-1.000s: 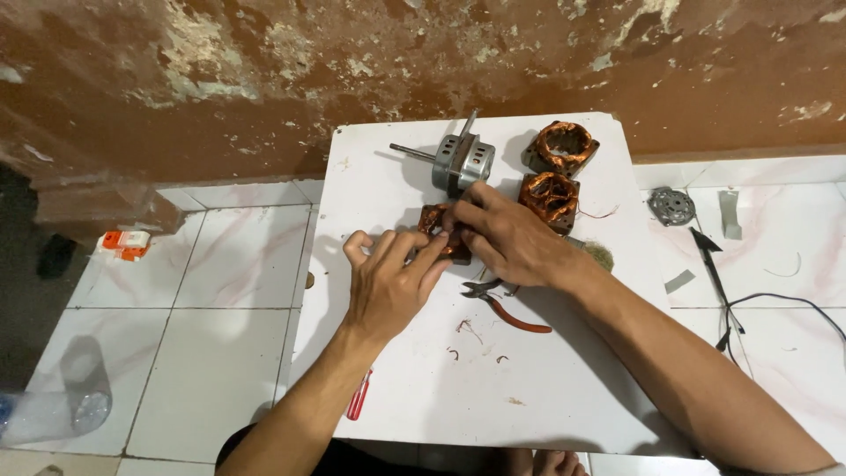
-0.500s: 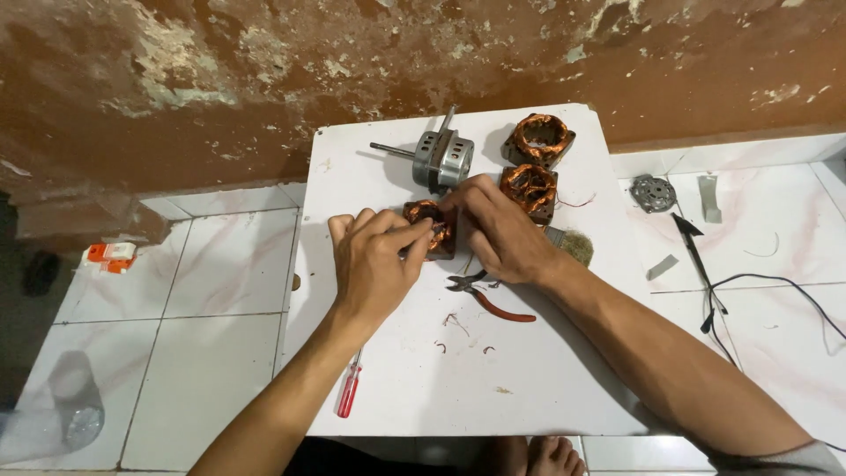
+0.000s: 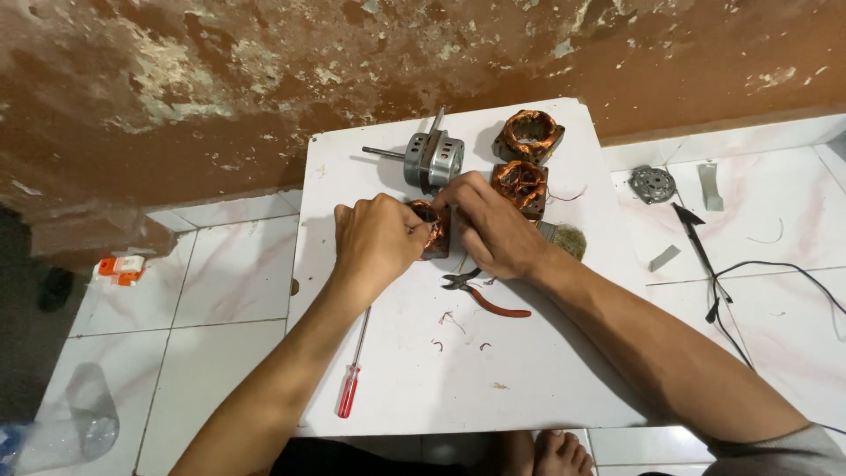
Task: Insulating and repairing wire connections on a motor stator using pliers and manual manipulation.
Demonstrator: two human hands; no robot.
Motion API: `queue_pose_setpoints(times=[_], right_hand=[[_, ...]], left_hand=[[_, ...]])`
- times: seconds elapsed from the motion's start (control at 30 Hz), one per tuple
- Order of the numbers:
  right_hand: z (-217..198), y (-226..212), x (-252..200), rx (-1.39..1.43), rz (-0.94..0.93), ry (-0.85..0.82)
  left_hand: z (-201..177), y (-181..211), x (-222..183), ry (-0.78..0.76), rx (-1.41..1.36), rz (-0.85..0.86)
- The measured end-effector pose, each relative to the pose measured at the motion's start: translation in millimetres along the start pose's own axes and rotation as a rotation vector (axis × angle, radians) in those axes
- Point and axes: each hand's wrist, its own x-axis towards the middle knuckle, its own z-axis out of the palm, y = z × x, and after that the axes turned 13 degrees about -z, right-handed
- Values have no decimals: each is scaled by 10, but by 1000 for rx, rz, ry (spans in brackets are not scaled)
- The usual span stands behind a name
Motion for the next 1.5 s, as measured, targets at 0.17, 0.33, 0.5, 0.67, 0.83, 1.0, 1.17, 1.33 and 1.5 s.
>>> queue_pose_setpoints(times=[0.17,0.33,0.5,0.67,0.83,1.0,1.17,1.33,1.5], right_hand=[[16,14,-28,28,1,20],[-11,-49,13,29,18,46],[-34,-68,22,49,50,31],[0,-10,-14,33,28,30],[-12,-22,-11,50,42,24],[-8,-10,-22,38,15,26],[16,24,-27,27,-14,38],[-5,-1,-7,44,-11,40],[-23,-5,-5,54,-6,35]], left_hand=[[-83,20,53,-140,-59,-87],[-74,-9,33,-181,-147,-118],[-95,-55,-32,-206,-263,-133],[-124,-82,-71,-171,-238,-157],[-165,-15,-197,-113,-199,-168],[-187,50,-283,-41,-197,-136],[-113,35,-206,-36,-173,-144],[-16,26,-117,-2,-51,-55],[86,11,-79,68,41,28]])
